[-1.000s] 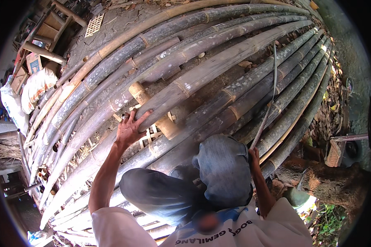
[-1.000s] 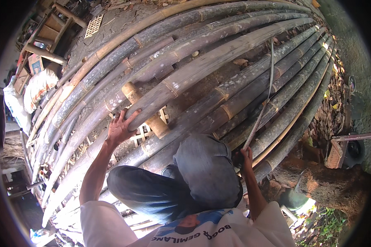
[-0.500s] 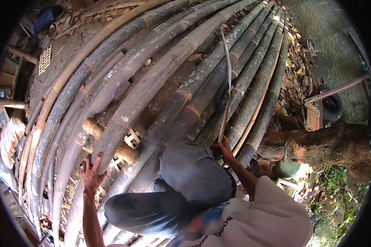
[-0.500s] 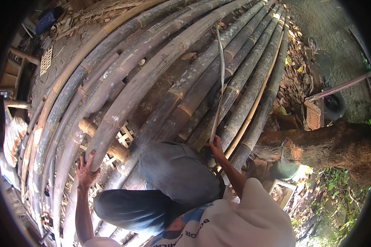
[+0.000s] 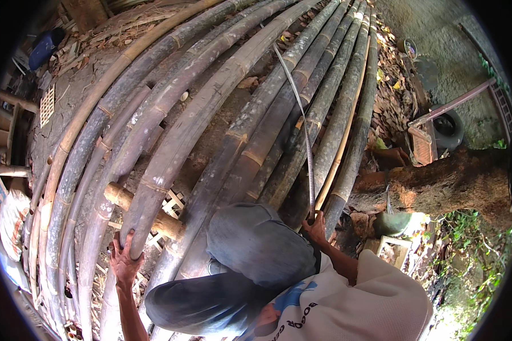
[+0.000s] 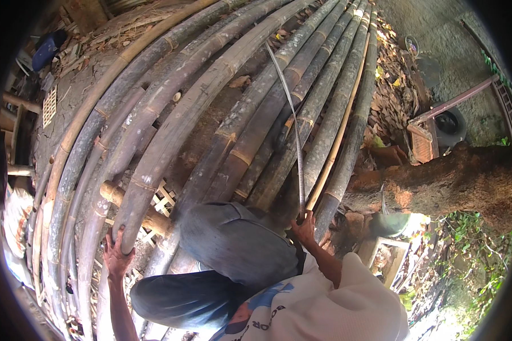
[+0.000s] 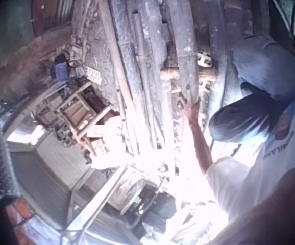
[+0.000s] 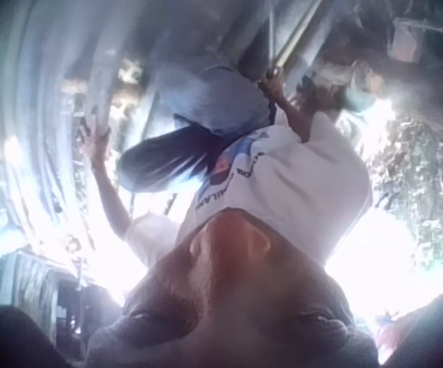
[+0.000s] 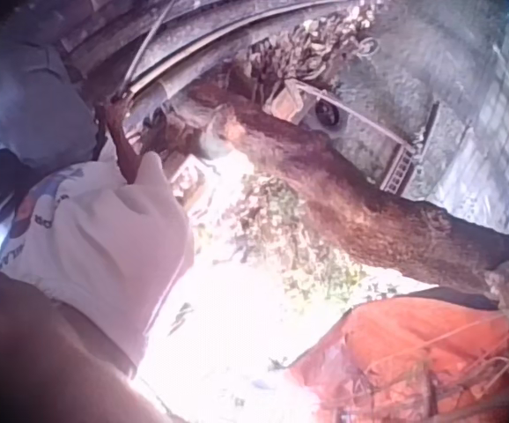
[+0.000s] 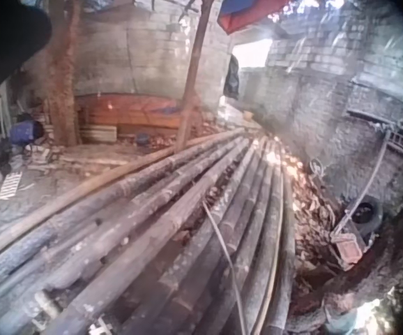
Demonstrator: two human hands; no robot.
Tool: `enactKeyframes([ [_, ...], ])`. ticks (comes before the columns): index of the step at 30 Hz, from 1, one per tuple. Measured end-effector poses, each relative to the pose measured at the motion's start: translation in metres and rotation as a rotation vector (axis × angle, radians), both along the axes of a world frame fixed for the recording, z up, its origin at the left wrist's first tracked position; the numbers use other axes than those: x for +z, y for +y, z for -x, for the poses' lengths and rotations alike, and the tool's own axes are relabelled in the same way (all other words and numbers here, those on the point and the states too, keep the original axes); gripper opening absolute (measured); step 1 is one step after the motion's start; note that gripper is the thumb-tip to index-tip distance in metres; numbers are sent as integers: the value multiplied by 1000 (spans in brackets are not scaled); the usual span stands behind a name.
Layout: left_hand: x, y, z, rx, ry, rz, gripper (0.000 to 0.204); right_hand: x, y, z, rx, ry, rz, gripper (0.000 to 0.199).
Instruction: The person sits on the ground among stacked bamboo poles, measures a pole with a tape measure, and cuts it with a machete. They then move the cut piece aside.
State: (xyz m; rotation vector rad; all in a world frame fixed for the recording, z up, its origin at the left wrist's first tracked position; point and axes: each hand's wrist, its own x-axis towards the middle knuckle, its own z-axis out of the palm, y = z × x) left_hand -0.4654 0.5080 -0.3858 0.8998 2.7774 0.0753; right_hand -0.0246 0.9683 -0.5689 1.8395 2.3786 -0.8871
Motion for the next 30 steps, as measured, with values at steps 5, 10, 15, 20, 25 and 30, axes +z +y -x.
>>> enactKeyframes([
  [5, -5, -5, 1, -34, 27, -3, 92, 13, 1, 9, 63, 203, 144, 71],
  [10, -2, 1, 2, -34, 12, -1, 93, 17, -2, 17, -144, 214, 213, 61],
  [15, 0, -2, -1, -25, 11, 14, 92, 66, -7, -10, -490, 434, 405, 47],
  [20, -1, 4, 0, -83, 42, -36, 90, 38, -18, -136, -422, 616, 463, 41],
  [25, -3, 1, 1, -92, 63, -37, 90, 49, -9, -92, -258, 383, 653, 30],
  [30, -2, -1, 0, -68, 65, -16, 90, 78, 36, 27, -395, 580, 875, 40],
])
